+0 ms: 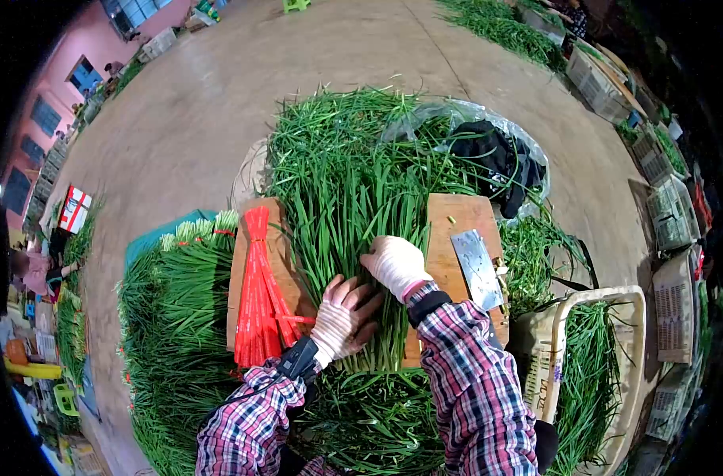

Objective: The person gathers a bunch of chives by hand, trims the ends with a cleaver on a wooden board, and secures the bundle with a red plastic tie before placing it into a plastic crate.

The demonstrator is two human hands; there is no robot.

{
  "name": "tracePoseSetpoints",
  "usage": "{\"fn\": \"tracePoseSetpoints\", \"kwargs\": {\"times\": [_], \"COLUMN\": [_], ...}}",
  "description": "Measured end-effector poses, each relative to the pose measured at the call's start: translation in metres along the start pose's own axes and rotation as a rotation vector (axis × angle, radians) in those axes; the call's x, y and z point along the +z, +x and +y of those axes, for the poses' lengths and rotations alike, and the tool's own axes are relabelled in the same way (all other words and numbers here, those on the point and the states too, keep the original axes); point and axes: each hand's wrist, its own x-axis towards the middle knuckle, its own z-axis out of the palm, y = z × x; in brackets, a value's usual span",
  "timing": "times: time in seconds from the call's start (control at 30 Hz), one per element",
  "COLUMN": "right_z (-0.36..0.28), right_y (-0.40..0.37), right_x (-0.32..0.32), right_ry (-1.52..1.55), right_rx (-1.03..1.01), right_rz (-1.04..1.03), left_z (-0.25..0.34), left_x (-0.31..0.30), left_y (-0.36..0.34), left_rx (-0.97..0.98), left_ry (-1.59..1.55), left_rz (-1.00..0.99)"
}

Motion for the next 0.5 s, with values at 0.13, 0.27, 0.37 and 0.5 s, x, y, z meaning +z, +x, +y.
{"fn": "tracePoseSetpoints", "kwargs": {"times": [0.13, 0.27, 0.37, 0.5], "right_z": [0.013, 0.019, 0.014, 0.013], "right_y": [0.006, -0.006, -0.017, -0.007], "right_x": [0.007, 0.001, -0.007, 0.000], "right_ry": [0.185, 0.341, 0.528, 0.430], "right_rx": [0.046, 0.032, 0.109, 0.064], "right_rz": [-0.056, -0.044, -0.079, -0.066], "left_z": [-0.003, -0.003, -0.004, -0.002], "left_x": [-0.001, 0.001, 0.002, 0.002], "left_y": [-0.001, 0.000, -0.001, 0.000], "left_rx": [0.017, 0.027, 0.031, 0.038], "left_ry": [-0.022, -0.018, 0.000, -0.001], "left_rz": [0.027, 0.046, 0.045, 0.062]}}
